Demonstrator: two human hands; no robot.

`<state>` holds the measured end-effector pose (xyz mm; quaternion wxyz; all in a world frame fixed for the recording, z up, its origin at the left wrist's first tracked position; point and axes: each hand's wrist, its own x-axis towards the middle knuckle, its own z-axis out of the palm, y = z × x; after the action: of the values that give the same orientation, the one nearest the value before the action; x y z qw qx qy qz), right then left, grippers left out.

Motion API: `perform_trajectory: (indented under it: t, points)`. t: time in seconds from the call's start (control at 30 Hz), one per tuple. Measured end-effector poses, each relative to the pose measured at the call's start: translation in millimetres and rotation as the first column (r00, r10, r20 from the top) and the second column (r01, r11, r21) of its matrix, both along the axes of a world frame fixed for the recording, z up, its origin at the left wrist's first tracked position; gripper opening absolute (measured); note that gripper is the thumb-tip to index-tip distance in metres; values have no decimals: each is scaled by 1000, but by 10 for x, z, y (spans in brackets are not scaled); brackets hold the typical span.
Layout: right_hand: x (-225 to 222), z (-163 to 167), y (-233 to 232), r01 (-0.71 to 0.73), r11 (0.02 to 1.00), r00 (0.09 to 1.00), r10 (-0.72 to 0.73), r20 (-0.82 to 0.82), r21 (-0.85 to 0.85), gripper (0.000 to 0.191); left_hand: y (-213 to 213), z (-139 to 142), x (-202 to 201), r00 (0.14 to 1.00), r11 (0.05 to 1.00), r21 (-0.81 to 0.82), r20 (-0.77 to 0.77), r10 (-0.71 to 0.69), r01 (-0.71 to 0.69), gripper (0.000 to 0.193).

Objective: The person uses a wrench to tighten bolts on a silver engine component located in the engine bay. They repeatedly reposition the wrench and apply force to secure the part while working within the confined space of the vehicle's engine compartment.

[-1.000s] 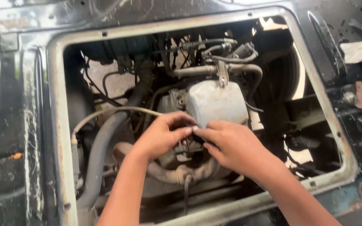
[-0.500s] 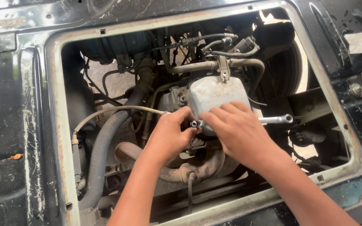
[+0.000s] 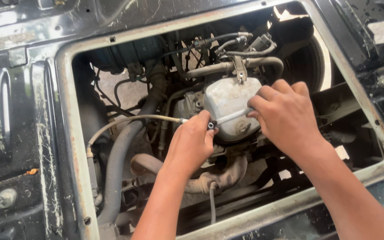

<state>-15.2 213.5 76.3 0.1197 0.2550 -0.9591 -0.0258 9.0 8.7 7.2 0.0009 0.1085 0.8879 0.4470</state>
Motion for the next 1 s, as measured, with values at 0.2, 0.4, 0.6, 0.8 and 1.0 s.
perform_trajectory:
  t: [0.2, 0.4, 0.6, 0.8, 1.0]
  points:
    - [-65, -103, 73, -62, 997, 998, 61, -25, -38, 13, -33, 13, -15, 987, 997, 62, 161, 28, -38, 17]
    - [-201, -162, 248, -143, 959, 983, 166, 77, -244, 14, -71, 68, -37, 978, 993, 115, 209, -15, -10, 14]
    - [-258, -277, 359, -92, 919, 960, 184, 212, -384, 15, -91, 79, -43, 992, 993, 115, 122, -34, 20, 16]
    - [-345, -382, 544, 227, 641, 930, 82, 359, -733, 10, -102, 110, -19, 974, 999, 40, 226, -13, 4, 18]
    - [-369, -478, 635, 219, 618, 974, -100, 201, -755, 11, -147, 120, -36, 986, 987, 156, 158, -49, 24, 19]
